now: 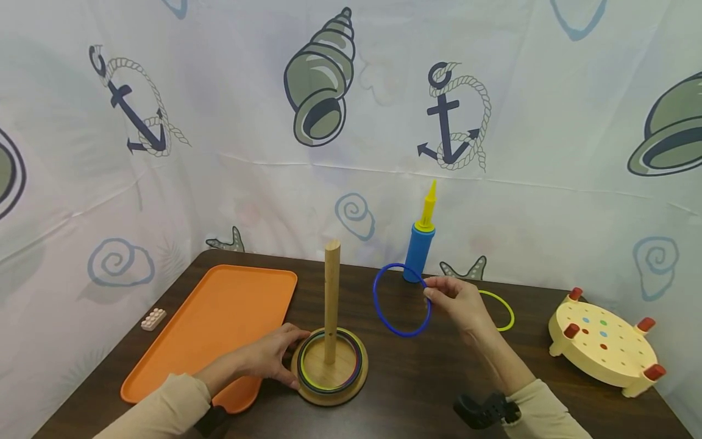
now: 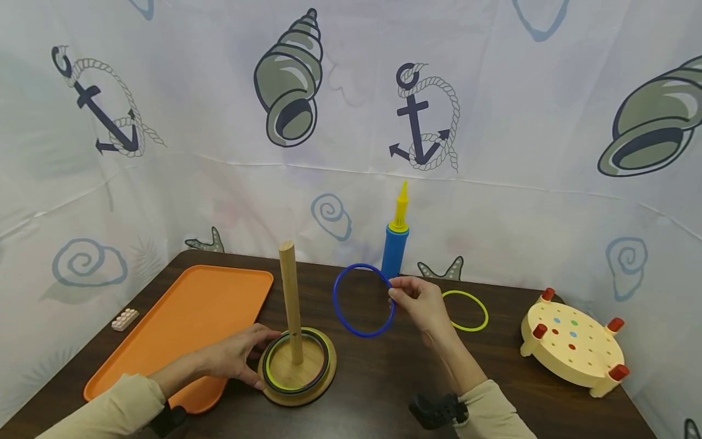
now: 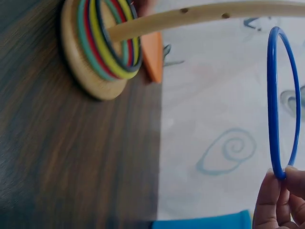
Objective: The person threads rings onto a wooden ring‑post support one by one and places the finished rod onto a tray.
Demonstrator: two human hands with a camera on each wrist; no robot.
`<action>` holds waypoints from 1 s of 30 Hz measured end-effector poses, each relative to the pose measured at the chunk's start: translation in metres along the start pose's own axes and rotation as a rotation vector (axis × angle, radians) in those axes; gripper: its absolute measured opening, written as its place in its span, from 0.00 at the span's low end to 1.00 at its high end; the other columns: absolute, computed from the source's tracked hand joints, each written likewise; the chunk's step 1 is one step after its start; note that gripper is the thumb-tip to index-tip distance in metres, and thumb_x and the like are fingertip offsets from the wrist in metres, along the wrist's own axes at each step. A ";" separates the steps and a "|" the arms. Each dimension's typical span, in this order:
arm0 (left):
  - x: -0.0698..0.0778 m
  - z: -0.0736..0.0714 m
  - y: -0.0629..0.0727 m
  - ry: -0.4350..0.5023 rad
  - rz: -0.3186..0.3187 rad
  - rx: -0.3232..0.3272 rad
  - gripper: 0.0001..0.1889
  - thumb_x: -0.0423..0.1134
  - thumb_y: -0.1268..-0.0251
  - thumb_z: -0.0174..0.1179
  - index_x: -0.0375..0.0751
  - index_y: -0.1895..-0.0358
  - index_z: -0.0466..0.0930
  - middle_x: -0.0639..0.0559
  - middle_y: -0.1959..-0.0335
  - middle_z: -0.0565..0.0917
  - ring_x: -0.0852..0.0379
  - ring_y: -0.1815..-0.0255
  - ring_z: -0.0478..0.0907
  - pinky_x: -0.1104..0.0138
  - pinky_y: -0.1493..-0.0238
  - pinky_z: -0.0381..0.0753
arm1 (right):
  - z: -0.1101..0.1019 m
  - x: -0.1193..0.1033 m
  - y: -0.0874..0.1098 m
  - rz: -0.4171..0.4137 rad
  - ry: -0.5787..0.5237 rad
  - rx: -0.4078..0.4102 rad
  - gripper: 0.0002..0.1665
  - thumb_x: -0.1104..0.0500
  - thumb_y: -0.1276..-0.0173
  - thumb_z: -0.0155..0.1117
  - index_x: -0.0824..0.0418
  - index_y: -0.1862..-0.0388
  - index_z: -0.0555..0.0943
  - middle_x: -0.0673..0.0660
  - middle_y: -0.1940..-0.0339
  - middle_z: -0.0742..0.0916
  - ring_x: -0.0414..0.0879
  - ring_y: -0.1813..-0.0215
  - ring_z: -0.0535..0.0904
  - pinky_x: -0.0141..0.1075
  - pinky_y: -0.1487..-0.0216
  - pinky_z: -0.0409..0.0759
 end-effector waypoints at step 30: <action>0.000 0.000 0.001 0.046 0.010 -0.012 0.47 0.42 0.57 0.76 0.29 0.33 0.60 0.43 0.45 0.66 0.46 0.45 0.69 0.63 0.48 0.78 | 0.044 -0.080 0.006 -0.153 -0.160 -0.125 0.18 0.65 0.34 0.60 0.76 0.49 0.74 0.52 0.67 0.82 0.41 0.65 0.80 0.32 0.57 0.81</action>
Point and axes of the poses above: each hand's wrist, its own y-axis away from the middle knuckle, its own z-axis out of the palm, x = y × z, the point moved 6 cm from there along -y, towards the middle knuckle
